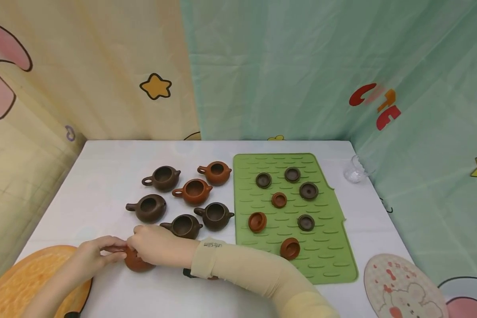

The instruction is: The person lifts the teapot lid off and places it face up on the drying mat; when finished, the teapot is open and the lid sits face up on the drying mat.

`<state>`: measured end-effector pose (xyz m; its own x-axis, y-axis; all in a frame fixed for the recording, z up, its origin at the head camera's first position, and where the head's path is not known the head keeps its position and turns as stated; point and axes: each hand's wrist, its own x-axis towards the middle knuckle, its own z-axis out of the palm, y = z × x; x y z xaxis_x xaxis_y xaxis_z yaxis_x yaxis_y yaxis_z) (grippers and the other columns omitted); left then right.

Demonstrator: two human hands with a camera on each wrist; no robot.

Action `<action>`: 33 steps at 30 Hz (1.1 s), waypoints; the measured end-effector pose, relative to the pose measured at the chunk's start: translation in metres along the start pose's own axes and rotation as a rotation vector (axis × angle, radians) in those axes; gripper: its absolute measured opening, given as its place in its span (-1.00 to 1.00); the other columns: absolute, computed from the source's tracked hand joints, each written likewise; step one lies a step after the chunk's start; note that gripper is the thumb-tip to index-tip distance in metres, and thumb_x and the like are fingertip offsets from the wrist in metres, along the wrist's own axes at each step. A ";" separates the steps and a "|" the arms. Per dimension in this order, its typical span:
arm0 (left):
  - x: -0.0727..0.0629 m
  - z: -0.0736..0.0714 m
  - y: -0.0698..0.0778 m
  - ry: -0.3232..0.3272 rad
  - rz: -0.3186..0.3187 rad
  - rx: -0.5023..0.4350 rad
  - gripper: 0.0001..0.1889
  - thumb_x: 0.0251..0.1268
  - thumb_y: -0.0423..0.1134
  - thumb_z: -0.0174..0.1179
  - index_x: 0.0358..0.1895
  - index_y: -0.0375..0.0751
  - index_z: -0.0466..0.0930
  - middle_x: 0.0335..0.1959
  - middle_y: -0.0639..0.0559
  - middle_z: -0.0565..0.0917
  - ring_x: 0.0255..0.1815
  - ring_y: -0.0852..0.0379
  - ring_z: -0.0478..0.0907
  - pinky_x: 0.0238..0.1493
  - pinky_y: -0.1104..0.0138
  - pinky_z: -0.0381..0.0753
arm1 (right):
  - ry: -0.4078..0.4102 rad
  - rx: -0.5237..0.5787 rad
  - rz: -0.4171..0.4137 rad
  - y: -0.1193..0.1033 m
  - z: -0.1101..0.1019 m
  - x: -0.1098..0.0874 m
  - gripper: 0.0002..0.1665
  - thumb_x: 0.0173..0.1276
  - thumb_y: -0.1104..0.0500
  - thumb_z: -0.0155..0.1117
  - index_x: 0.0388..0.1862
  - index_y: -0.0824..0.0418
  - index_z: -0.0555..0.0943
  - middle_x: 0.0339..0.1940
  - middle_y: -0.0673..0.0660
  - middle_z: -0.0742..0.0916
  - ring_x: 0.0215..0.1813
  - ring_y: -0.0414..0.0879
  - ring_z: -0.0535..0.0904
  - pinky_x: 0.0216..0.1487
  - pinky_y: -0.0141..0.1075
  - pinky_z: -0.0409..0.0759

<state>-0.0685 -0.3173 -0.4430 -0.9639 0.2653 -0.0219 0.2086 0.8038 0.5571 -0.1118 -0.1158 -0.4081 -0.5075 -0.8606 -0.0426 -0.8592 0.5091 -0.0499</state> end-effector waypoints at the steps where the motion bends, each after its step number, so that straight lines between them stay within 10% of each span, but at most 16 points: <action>1: 0.000 0.000 0.000 0.005 0.002 0.005 -0.76 -0.05 -0.35 0.49 -0.24 -0.17 0.75 -0.40 0.18 0.75 -0.37 0.57 0.53 -0.36 0.43 0.57 | 0.005 0.000 0.003 0.000 0.000 0.000 -0.84 0.38 0.03 0.31 -0.08 -0.13 0.71 -0.24 -0.16 0.68 -0.19 -0.38 0.57 -0.20 -0.64 0.51; 12: 0.000 -0.002 0.000 0.001 0.004 0.013 -0.77 -0.07 -0.35 0.50 -0.26 -0.17 0.74 -0.43 0.20 0.75 -0.36 0.58 0.52 -0.35 0.43 0.56 | -0.017 0.077 0.043 -0.001 0.001 0.001 -0.85 0.40 0.07 0.27 -0.07 -0.07 0.65 -0.26 -0.17 0.66 -0.21 -0.40 0.56 -0.25 -0.63 0.50; 21: 0.003 -0.003 0.002 -0.051 -0.037 0.031 -0.76 -0.02 -0.30 0.48 -0.20 -0.12 0.76 -0.36 0.16 0.77 -0.34 0.56 0.54 -0.29 0.43 0.57 | 0.006 0.708 0.222 0.036 -0.023 -0.032 -0.88 0.32 0.00 0.38 -0.19 -0.08 0.70 -0.27 -0.28 0.73 -0.32 -0.54 0.50 -0.30 -0.69 0.40; 33: 0.002 -0.001 0.000 0.003 -0.015 0.049 -0.73 -0.09 -0.29 0.51 -0.23 -0.07 0.77 -0.37 0.22 0.75 -0.35 0.56 0.53 -0.29 0.43 0.58 | 0.175 1.516 0.456 0.126 -0.023 -0.163 -0.69 0.38 0.23 0.28 0.04 0.34 0.62 0.04 0.19 0.74 -0.06 -0.19 0.70 0.07 -0.23 0.66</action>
<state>-0.0706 -0.3167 -0.4424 -0.9674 0.2519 -0.0277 0.2021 0.8329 0.5151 -0.1388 0.0882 -0.3846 -0.7854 -0.5762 -0.2263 0.1627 0.1605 -0.9735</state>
